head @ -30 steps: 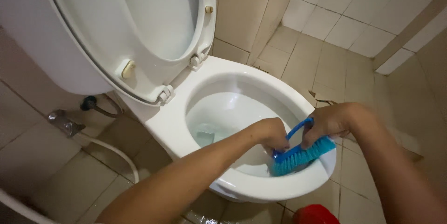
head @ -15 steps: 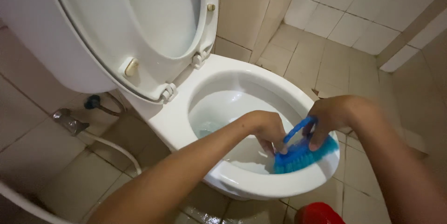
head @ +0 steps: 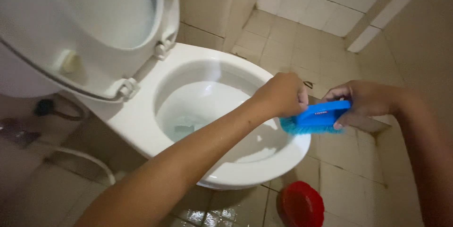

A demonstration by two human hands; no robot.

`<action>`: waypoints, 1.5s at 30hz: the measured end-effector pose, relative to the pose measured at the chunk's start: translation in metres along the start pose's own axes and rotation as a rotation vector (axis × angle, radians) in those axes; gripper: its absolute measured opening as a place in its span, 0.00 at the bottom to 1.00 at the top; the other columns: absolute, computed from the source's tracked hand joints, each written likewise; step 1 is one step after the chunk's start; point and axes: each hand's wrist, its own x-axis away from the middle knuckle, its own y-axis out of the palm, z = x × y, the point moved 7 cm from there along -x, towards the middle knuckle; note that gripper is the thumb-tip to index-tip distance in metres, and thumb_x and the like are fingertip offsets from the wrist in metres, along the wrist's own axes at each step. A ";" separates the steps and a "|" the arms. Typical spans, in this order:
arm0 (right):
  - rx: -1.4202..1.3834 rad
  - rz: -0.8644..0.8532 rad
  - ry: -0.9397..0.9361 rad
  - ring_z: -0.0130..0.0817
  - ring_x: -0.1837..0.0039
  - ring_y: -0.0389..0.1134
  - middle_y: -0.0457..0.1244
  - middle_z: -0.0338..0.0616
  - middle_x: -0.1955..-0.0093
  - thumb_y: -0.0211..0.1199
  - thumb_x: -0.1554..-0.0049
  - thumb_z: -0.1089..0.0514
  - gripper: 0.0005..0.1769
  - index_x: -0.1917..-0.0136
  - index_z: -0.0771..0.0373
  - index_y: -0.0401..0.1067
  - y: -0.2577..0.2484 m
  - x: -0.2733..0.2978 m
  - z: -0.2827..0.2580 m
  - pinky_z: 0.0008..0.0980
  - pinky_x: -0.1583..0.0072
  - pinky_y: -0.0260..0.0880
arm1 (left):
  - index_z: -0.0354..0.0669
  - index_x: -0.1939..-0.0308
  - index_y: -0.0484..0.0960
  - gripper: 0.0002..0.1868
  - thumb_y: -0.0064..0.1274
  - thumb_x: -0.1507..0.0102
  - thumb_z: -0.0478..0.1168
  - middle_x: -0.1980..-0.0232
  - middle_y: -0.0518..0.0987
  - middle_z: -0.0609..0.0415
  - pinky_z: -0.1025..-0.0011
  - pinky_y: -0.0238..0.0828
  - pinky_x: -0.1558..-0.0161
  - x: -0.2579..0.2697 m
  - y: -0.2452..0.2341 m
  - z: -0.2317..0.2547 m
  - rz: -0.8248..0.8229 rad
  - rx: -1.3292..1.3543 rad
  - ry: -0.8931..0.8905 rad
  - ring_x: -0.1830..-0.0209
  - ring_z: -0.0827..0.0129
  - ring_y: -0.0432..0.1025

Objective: Clean the toilet using a brush and a sponge.

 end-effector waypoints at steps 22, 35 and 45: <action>0.296 0.287 0.126 0.45 0.42 0.72 0.69 0.50 0.43 0.73 0.51 0.51 0.23 0.44 0.60 0.75 0.131 0.055 0.172 0.40 0.39 0.72 | 0.45 0.52 0.87 0.16 0.67 0.44 0.38 0.47 0.84 0.55 0.64 0.83 0.60 0.013 0.222 0.130 -0.548 -0.453 0.052 0.45 0.61 0.79; 0.201 0.069 0.304 0.46 0.43 0.73 0.70 0.48 0.44 0.68 0.45 0.45 0.18 0.46 0.56 0.76 0.209 0.056 0.165 0.43 0.42 0.73 | 0.38 0.49 0.88 0.23 0.73 0.47 0.38 0.45 0.84 0.48 0.57 0.83 0.54 0.045 0.304 0.084 -0.812 -0.480 -0.078 0.47 0.56 0.81; 0.392 -0.122 0.163 0.49 0.45 0.72 0.69 0.52 0.47 0.75 0.52 0.48 0.24 0.46 0.58 0.76 0.275 0.028 0.189 0.46 0.43 0.73 | 0.41 0.57 0.89 0.09 0.58 0.38 0.39 0.52 0.84 0.39 0.52 0.78 0.56 0.097 0.407 -0.007 -0.646 -0.236 0.033 0.52 0.47 0.80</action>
